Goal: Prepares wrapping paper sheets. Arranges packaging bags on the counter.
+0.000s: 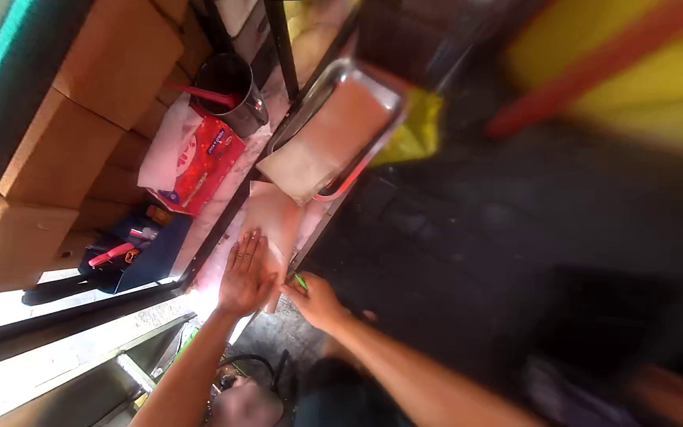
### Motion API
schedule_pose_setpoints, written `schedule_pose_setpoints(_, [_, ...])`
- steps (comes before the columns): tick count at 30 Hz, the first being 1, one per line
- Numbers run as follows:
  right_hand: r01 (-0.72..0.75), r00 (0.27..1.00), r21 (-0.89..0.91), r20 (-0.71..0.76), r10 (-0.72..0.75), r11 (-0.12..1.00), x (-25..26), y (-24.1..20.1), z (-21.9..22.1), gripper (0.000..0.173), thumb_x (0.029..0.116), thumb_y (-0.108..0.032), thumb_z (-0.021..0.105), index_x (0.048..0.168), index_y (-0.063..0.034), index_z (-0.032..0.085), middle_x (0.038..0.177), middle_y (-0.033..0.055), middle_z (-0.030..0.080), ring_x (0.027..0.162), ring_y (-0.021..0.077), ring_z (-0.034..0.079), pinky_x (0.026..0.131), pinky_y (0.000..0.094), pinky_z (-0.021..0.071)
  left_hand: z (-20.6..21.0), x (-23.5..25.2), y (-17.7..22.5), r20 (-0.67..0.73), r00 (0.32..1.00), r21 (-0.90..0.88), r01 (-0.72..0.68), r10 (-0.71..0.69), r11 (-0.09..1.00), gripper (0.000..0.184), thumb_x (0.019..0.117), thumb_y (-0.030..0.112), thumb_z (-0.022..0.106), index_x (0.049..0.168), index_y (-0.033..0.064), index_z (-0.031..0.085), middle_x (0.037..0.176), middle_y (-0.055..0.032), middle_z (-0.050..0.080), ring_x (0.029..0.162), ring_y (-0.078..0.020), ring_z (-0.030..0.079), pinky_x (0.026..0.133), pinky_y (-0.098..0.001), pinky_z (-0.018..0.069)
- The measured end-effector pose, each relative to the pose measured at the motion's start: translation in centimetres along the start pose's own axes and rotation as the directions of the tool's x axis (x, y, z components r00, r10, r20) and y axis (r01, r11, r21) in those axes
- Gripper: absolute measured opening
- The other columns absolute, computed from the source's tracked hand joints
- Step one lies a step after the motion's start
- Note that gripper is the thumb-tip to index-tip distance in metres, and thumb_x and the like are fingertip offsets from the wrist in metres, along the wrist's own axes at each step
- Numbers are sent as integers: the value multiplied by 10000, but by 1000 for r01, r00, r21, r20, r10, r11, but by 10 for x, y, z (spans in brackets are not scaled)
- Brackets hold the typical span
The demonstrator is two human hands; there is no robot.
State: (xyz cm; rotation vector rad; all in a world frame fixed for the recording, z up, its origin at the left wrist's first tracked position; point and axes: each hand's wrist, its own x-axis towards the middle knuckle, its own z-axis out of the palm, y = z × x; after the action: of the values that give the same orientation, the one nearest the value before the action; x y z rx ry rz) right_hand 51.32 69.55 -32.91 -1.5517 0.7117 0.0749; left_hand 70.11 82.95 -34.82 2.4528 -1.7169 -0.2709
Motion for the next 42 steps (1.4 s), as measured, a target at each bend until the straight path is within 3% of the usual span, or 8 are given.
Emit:
schedule_pose_setpoints(2, [-48, 998, 18, 45, 47, 999, -30, 15, 1, 493, 1040, -537, 526, 980, -68, 664, 763, 49, 581, 677, 164, 578, 658, 378, 530, 1, -1, -1, 10, 1000, 21, 5, -5, 1000, 804, 1015, 590, 291, 1658, 121, 174, 1738, -30, 100, 1601, -202, 38, 1302, -513, 88])
schedule_pose_setpoints(6, [-162, 957, 189, 268, 108, 969, -89, 64, 33, 514, 1092, -541, 363, 1148, -78, 580, 754, 30, 540, 646, 152, 558, 631, 358, 518, -1, 0, 1, 26, 1000, 33, 4, -5, 999, 817, 1017, 613, 272, 1658, 117, 167, 1737, -44, 101, 1602, -212, 47, 1301, -519, 97])
schedule_pose_setpoints(11, [-171, 946, 471, 323, 11, 866, -99, 99, 89, 485, 1104, -510, 352, 914, -120, 568, 683, -26, 429, 569, 100, 440, 544, 291, 419, -1, 1, -1, 7, 1000, 12, -6, 6, 1000, 825, 1015, 624, 276, 1656, 114, 181, 1734, -64, 115, 1601, -238, 63, 1301, -529, 93])
schedule_pose_setpoints(15, [-191, 948, 553, 319, 6, 811, -85, 94, 102, 482, 1101, -504, 348, 858, -138, 547, 645, -47, 397, 522, 79, 391, 485, 264, 362, -1, 2, 0, -9, 1000, 1, -22, 22, 1000, 833, 1010, 623, 270, 1652, 98, 188, 1729, -82, 131, 1600, -253, 78, 1299, -537, 95])
schedule_pose_setpoints(21, [-239, 960, 692, 276, 57, 681, -88, 78, 122, 457, 1097, -460, 420, 841, -106, 555, 597, -33, 407, 459, 83, 384, 440, 255, 370, -2, 3, 0, -20, 999, -6, -33, 33, 999, 810, 1022, 597, 264, 1647, 84, 203, 1725, -95, 147, 1598, -260, 93, 1295, -539, 104])
schedule_pose_setpoints(29, [-318, 923, 875, 200, 328, 364, -63, 23, 166, 345, 1049, -232, 523, 733, -93, 514, 520, -24, 388, 420, 75, 371, 418, 240, 332, -2, 4, -2, -2, 999, -40, -36, 36, 999, 697, 1064, 469, 211, 1650, 93, 193, 1730, -67, 135, 1600, -224, 78, 1304, -523, 88])
schedule_pose_setpoints(35, [-289, 916, 879, 138, 377, 379, -33, 4, 161, 206, 922, -53, 642, 761, -81, 516, 552, 9, 458, 451, 103, 442, 451, 271, 407, -3, 4, -2, 21, 999, -50, -28, 29, 998, 712, 1055, 471, 217, 1650, 81, 182, 1730, -66, 131, 1601, -247, 69, 1302, -530, 90])
schedule_pose_setpoints(42, [-325, 902, 885, 183, 390, 335, -26, 5, 154, 259, 903, -49, 710, 734, -93, 519, 546, 9, 434, 432, 92, 392, 428, 259, 358, -2, 4, -3, 19, 1000, -36, -22, 22, 999, 716, 1058, 491, 208, 1652, 91, 181, 1732, -61, 123, 1601, -242, 65, 1302, -528, 81])
